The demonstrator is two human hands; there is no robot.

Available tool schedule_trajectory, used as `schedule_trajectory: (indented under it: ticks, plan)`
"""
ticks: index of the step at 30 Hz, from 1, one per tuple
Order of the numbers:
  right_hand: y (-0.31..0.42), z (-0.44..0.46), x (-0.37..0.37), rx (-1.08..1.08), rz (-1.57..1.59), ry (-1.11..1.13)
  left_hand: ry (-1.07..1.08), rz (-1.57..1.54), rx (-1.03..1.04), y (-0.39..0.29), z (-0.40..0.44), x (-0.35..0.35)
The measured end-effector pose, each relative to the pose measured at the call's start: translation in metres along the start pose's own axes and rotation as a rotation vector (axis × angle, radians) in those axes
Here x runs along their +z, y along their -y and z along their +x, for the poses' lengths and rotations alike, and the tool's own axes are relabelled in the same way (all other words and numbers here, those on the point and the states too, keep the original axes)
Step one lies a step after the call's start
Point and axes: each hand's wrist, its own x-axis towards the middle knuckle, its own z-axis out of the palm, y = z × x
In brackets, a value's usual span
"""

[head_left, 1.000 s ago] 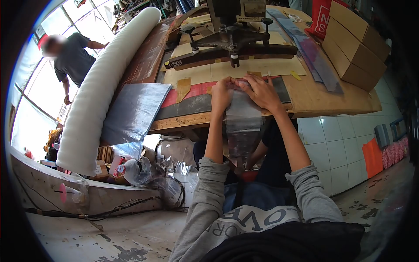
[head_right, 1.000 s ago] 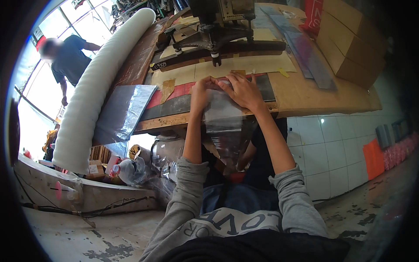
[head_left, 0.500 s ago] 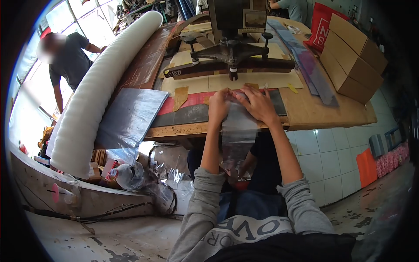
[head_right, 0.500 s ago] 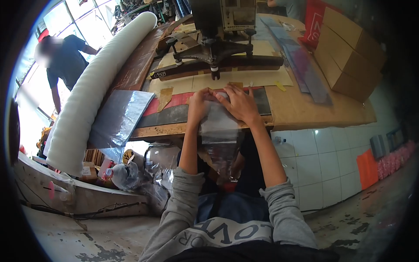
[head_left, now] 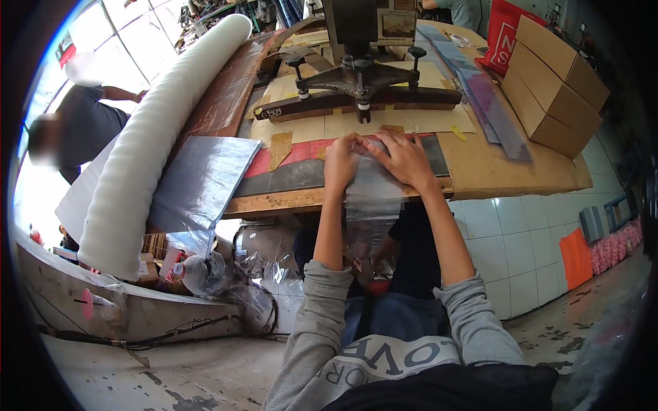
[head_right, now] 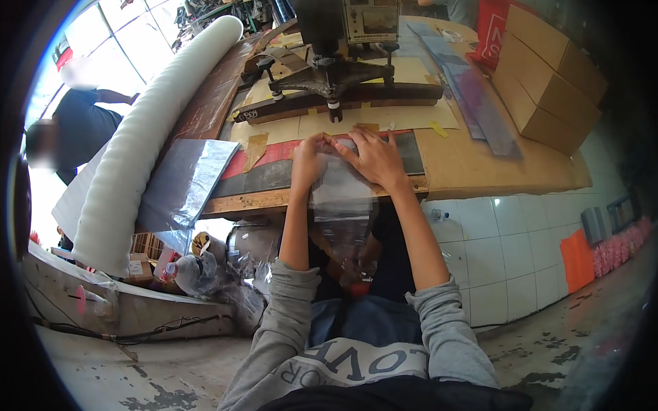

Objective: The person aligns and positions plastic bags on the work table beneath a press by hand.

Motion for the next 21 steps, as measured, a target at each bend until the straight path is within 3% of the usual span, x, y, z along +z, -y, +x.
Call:
schedule_trajectory:
  ticks: [21]
  plan:
    - [-0.0005, 0.001, -0.0031, -0.001, -0.025, 0.025, 0.024, -0.001, 0.007, -0.0012, 0.0016, -0.0017]
